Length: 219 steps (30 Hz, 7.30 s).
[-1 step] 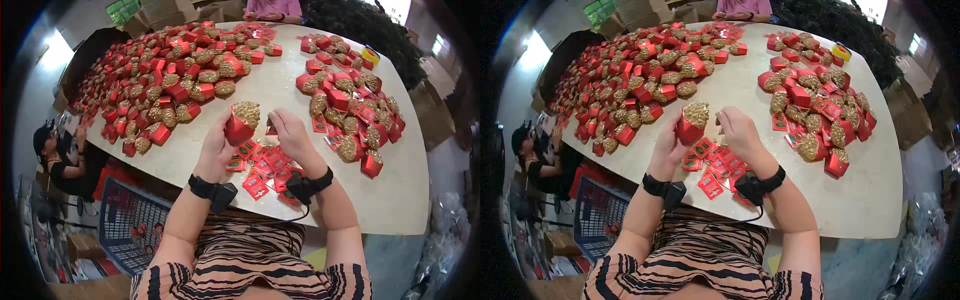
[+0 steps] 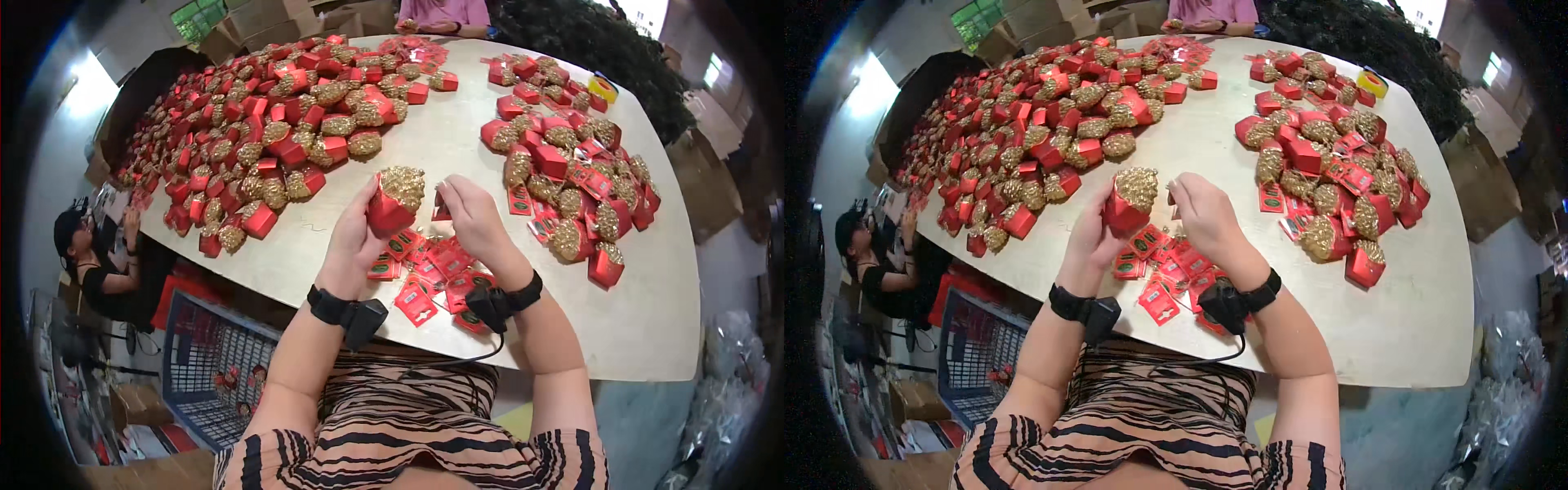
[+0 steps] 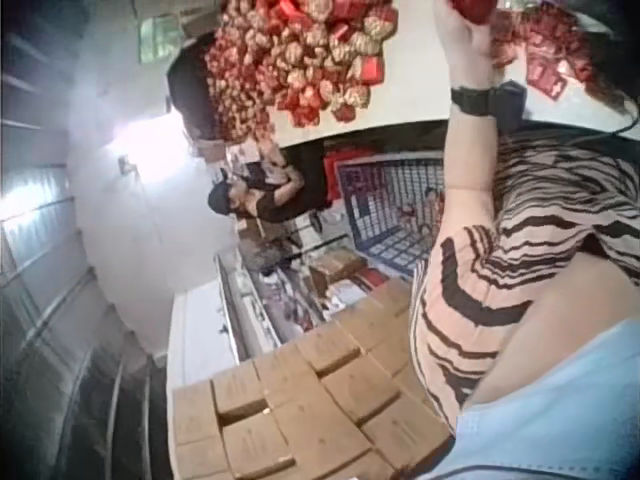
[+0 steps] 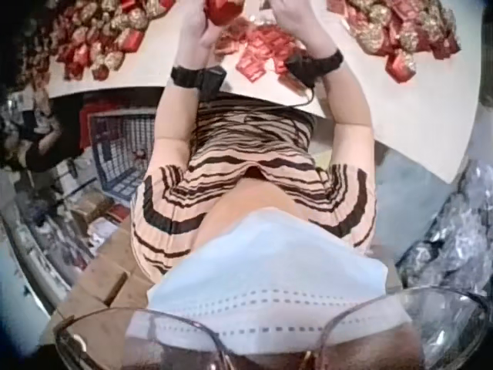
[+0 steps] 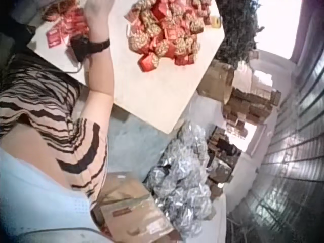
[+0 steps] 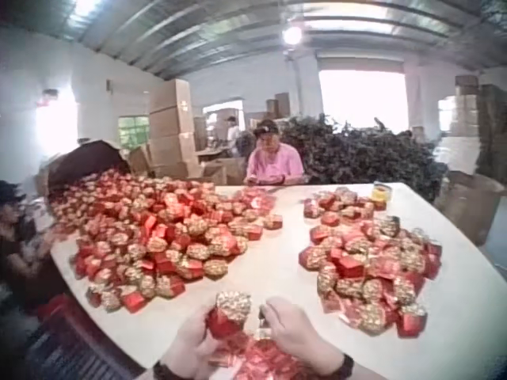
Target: The person sits at a table and repeatedly assembles small red gift boxes. They pick up a red box and a gold decorative item, place the item inside, and then attach a small red tag to the box. The completed boxes are placed in a pile on the table.
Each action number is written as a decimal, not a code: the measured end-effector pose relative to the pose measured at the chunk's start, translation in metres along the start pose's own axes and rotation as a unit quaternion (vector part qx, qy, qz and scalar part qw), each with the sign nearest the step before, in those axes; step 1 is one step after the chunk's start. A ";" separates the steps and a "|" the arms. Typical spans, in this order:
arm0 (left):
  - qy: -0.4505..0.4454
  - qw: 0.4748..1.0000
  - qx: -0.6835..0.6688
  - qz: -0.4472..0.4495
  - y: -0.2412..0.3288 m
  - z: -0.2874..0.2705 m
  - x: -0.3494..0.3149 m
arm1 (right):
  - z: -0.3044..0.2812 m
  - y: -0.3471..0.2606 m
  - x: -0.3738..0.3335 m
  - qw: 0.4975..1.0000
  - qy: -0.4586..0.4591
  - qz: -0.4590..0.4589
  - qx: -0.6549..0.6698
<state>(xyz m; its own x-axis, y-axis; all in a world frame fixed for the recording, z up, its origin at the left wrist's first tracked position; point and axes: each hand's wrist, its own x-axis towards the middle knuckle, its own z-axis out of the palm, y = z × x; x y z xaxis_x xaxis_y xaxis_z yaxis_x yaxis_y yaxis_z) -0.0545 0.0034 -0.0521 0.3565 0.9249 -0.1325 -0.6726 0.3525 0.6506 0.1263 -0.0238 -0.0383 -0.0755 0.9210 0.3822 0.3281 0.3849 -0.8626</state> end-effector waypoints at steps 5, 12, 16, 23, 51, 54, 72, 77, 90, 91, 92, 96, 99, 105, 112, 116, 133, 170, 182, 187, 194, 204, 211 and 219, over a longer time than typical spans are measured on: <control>-0.024 0.999 0.040 -0.027 -0.001 0.008 -0.002 | -0.005 0.009 0.001 0.999 0.001 0.013 0.045; 0.009 0.992 0.116 0.048 -0.004 0.022 -0.007 | -0.002 0.017 0.004 0.998 0.028 -0.017 0.061; 0.010 0.985 0.157 0.067 -0.002 0.029 -0.011 | -0.002 0.018 0.002 0.998 0.016 -0.006 0.060; -0.012 0.970 0.217 0.107 0.004 0.031 -0.016 | -0.001 0.009 0.000 0.999 0.003 -0.009 0.032; -0.081 0.514 0.850 0.085 -0.003 -0.041 -0.006 | -0.130 0.057 0.015 0.923 0.211 -0.014 -0.320; -0.082 0.516 0.846 0.107 -0.007 -0.041 -0.005 | -0.105 0.045 0.017 0.960 0.131 -0.008 -0.249; -0.133 0.857 0.497 0.016 -0.002 0.008 0.006 | -0.010 0.034 0.011 0.969 -0.110 0.077 0.205; -0.132 0.858 0.496 0.006 -0.004 0.010 0.011 | -0.021 0.027 0.010 0.972 -0.049 0.117 0.198; -0.174 0.794 0.580 0.050 0.009 0.013 0.016 | -0.044 0.016 0.012 0.962 -0.058 0.086 0.254; -0.184 0.787 0.583 0.078 0.005 0.006 0.022 | -0.043 0.017 0.012 0.966 -0.046 0.078 0.244; -0.178 0.777 0.597 0.090 0.003 0.005 0.025 | -0.041 0.017 0.012 0.969 -0.033 0.071 0.233; -0.159 0.756 0.626 0.109 0.000 0.008 0.028 | -0.031 0.003 0.011 0.990 0.133 -0.046 0.033; -0.174 0.719 0.661 0.126 0.001 0.012 0.034 | -0.031 0.010 0.013 0.972 0.152 -0.008 0.178; -0.040 0.521 0.820 0.234 0.025 -0.001 0.099 | -0.048 0.014 0.013 0.905 0.125 0.109 0.390; 0.086 0.287 0.933 0.201 0.046 -0.052 0.161 | -0.047 0.027 0.016 0.886 0.125 0.099 0.435; 0.087 0.255 0.943 0.197 0.038 -0.043 0.163 | -0.049 0.026 0.015 0.884 0.131 0.101 0.438; 0.030 0.387 0.881 0.271 0.033 -0.029 0.091 | -0.058 0.021 0.014 0.825 0.033 0.153 0.543; -0.004 0.985 -0.143 0.092 -0.032 0.052 0.032 | -0.014 0.014 0.007 0.998 0.061 0.003 0.033; -0.019 0.970 -0.084 0.227 -0.049 0.070 0.025 | -0.005 0.021 0.005 0.985 0.111 -0.002 0.135; -0.051 0.967 -0.070 0.240 -0.045 0.076 0.020 | -0.008 0.009 0.004 0.977 0.107 0.025 0.184; -0.042 0.962 -0.027 0.268 -0.045 0.080 0.014 | -0.006 0.013 0.005 0.963 0.094 0.030 0.251; -0.019 0.951 0.030 0.308 -0.056 0.087 0.014 | 0.003 0.016 0.003 0.951 0.144 0.046 0.270; -0.028 0.987 0.045 0.154 -0.046 0.072 0.029 | -0.036 0.025 0.015 0.974 0.152 0.053 0.162; 0.002 0.879 0.464 0.105 0.011 0.005 0.003 | -0.160 0.070 0.016 0.869 0.314 -0.085 -0.372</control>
<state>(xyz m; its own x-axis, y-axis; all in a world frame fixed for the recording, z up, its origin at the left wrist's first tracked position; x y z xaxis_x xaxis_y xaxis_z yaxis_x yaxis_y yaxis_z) -0.0576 0.0089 -0.0416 0.2838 0.9569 0.0622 0.0966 -0.0930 0.9910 0.2985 0.0084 -0.0391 0.2698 0.5501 0.7903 0.8981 0.1522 -0.4126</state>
